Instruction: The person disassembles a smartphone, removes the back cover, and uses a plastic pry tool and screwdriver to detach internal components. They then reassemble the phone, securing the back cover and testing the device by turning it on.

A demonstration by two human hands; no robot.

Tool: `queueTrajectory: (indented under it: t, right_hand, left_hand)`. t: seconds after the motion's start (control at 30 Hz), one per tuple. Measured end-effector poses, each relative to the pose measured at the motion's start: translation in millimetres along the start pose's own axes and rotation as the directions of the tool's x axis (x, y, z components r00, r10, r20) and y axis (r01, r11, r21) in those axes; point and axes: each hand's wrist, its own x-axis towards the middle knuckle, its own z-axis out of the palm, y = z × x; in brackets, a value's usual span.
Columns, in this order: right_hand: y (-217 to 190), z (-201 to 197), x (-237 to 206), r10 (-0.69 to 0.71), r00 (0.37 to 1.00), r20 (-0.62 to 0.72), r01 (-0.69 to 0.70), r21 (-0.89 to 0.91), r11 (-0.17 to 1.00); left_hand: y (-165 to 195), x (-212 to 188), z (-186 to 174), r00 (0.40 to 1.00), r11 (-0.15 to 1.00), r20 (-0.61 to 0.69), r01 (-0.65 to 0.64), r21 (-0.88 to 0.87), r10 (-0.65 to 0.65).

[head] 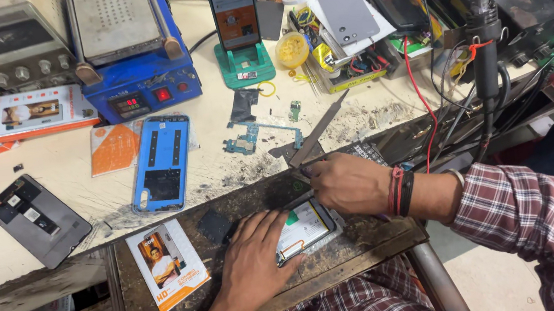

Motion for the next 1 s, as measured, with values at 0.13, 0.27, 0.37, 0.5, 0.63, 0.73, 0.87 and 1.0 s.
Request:
queueTrajectory:
  t: [0.13,0.27,0.37,0.5,0.63,0.73,0.87,1.0]
  right_hand:
    - [2.5,-3.8,4.3,-0.047,0.997,-0.054,0.050,0.055,0.997]
    - [-5.0,-6.4,3.8,0.052,0.998,-0.036,-0.051,0.040,0.998]
    - [-10.0,-6.0,4.0,0.189,0.933,0.305,-0.212,0.045,0.976]
    - [-4.7,-5.7,6.6,0.100,0.971,0.216,-0.119,0.074,0.990]
    - [2.4,-8.5,7.4,-0.042,0.996,-0.078,0.051,0.121,0.991]
    - [-1.8,-10.3,5.3,-0.030,0.996,-0.083,0.040,0.120,0.992]
    - [-5.3,-10.6,5.3,0.184,0.901,0.393,-0.203,0.008,0.979]
    - [-2.5,-11.3,7.9,0.059,0.992,0.115,-0.065,0.043,0.997]
  left_hand:
    - [-2.7,0.8,0.5,0.999,1.000,0.046,0.024,0.013,-0.025]
    - [-4.6,-1.3,-0.9,0.999,1.000,0.034,0.017,0.005,-0.018]
    - [-4.3,-1.8,-1.0,0.999,1.000,0.029,0.015,0.003,-0.015]
    - [-3.2,-1.5,0.2,1.000,1.000,0.022,0.018,0.003,-0.018]
    - [-4.5,-1.9,0.6,1.000,1.000,0.003,0.003,0.005,-0.003]
    - [-5.2,-2.3,0.9,1.000,1.000,-0.008,-0.006,0.011,0.006]
    - [-5.7,-3.9,0.0,1.000,1.000,-0.023,-0.001,-0.015,0.000]
    - [-5.7,-3.6,0.4,1.000,1.000,-0.018,0.002,-0.001,-0.002]
